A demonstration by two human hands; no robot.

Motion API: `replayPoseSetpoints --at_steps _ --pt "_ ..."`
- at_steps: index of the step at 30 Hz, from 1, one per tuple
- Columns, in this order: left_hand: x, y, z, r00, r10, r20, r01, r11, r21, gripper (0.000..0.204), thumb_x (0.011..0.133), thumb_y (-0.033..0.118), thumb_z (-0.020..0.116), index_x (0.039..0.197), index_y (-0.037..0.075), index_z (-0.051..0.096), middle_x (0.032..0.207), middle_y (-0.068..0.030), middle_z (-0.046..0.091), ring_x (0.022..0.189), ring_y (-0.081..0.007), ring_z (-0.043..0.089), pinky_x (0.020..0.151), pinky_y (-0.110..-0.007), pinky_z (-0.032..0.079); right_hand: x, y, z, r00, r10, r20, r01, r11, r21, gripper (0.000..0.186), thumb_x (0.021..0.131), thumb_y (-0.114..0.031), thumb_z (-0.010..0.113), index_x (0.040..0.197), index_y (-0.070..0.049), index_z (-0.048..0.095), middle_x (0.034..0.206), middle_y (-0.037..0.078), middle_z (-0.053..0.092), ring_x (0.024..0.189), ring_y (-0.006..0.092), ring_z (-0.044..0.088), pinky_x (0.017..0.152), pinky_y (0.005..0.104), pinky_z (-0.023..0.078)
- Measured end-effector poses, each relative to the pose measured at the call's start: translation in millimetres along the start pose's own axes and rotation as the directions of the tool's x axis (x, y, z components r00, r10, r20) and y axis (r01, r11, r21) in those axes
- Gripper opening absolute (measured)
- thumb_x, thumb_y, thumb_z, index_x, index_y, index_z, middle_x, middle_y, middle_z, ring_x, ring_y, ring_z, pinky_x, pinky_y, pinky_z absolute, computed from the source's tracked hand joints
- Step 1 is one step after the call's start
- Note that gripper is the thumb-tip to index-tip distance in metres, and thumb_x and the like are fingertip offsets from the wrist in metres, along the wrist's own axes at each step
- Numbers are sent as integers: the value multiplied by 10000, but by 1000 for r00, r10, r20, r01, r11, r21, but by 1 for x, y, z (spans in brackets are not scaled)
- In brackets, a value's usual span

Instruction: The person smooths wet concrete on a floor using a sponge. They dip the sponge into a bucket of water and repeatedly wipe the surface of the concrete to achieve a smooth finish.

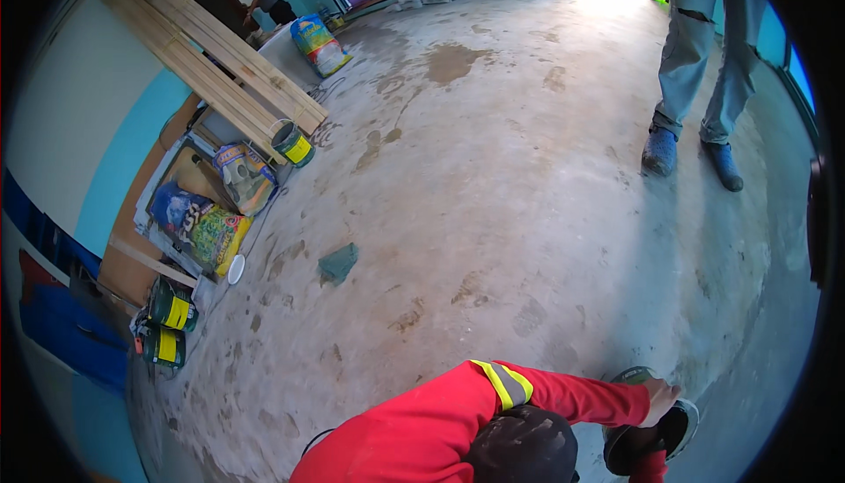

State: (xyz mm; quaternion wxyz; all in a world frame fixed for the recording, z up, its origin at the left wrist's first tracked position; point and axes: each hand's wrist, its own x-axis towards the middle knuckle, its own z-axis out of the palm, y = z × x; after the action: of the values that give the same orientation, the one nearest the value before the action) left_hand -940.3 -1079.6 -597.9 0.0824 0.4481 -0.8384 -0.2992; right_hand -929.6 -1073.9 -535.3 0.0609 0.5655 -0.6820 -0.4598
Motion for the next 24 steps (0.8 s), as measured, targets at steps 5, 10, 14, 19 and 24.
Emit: replayPoseSetpoints --at_steps 5,10,14,19,24 --pt "0 10 7 999 10 -53 -7 998 59 423 664 76 679 1046 -9 520 822 -201 655 781 -349 670 653 -417 548 1 1 64 980 158 -120 -168 982 -85 292 733 -225 637 955 -36 614 911 127 636 916 273 629 750 363 508" --pt "0 9 5 1000 -5 -2 5 999 -50 450 641 69 697 1045 -13 515 806 -198 654 780 -353 670 639 -415 547 -13 11 65 986 155 -65 -158 987 -36 297 760 -223 611 992 -38 604 944 132 627 945 268 612 781 354 493" --pt "-4 9 6 999 20 -26 -20 999 -37 463 642 74 697 1055 -19 510 803 -202 653 775 -352 669 634 -416 546 -19 15 65 988 151 -44 -152 988 -6 301 781 -221 590 1021 -40 596 970 137 620 968 264 598 805 347 481" --pt "-4 8 6 999 47 -5 -47 999 -7 516 639 99 717 1079 -50 494 818 -206 650 798 -352 663 643 -409 545 -32 23 77 987 158 -14 -158 987 37 308 807 -218 564 1058 -42 586 1004 142 611 997 260 581 836 337 466" --pt "-9 21 -1 991 133 31 -135 987 81 538 634 96 697 1100 -65 484 837 -229 619 784 -341 651 606 -400 533 -35 25 72 988 153 10 -153 985 81 315 833 -216 538 1095 -44 576 1037 148 601 1025 255 564 866 328 451"
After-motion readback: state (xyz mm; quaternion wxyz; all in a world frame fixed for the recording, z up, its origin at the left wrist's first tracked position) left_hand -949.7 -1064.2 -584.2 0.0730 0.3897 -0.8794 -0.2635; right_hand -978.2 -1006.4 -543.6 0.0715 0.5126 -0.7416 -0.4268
